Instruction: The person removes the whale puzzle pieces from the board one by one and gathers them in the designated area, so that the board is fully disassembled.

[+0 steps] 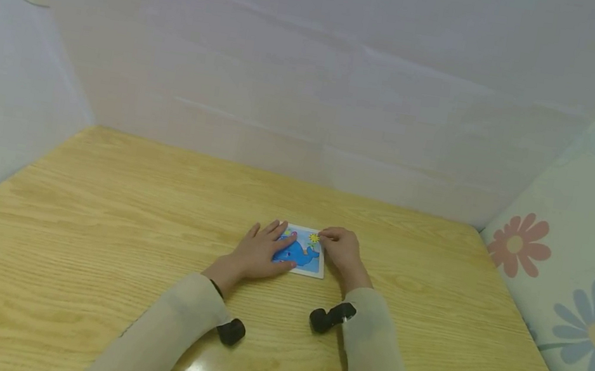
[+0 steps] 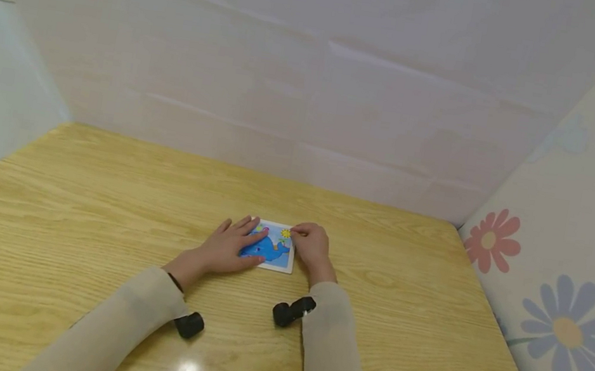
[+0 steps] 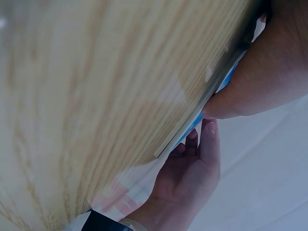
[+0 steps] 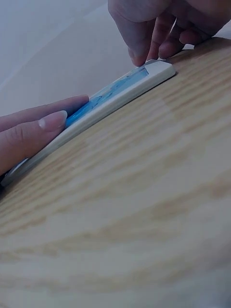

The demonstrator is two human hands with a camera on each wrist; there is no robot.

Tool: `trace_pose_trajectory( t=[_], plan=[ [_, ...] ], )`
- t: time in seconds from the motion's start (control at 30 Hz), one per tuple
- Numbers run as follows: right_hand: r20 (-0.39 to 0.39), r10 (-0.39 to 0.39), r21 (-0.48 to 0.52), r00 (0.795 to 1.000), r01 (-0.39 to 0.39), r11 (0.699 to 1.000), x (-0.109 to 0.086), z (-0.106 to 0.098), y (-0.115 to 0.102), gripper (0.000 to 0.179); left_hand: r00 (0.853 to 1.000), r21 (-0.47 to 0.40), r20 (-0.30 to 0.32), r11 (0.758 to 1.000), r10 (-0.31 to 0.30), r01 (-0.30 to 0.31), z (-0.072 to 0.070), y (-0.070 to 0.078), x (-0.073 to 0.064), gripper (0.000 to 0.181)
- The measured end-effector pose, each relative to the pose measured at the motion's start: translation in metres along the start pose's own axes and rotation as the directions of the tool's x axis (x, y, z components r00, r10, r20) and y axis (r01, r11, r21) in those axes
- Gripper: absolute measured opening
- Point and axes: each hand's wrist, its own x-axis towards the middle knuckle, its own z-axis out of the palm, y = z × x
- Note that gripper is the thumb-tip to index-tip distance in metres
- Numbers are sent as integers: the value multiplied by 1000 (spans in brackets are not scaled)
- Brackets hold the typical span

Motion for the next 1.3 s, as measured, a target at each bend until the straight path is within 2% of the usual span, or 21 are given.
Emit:
trace_pose_trajectory(
  t=[0.27,0.4,0.7,1.0,1.3],
  plan=[
    [29,-37,-90,999,39,995,1,-1,-1,16,1000,-6,4,1000,-2,2,-1,1,0,63],
    [29,-42,-95,999,45,994,0,-2,-2,15,1000,2,3,1000,-1,1,-1,1,0,63],
    [16,13,-29,1000,-13,999,4,2,5,12,1000,-10,10,1000,1,-1,-1,2,0,64],
    [21,85,-34,996,-84,996,6,5,2,8,1000,-16,11,1000,-6,7,-2,2,1,64],
    [28,80,-49,996,-78,996,5,4,0,10,1000,-16,12,1000,-3,4,-3,2,0,64]
  ],
)
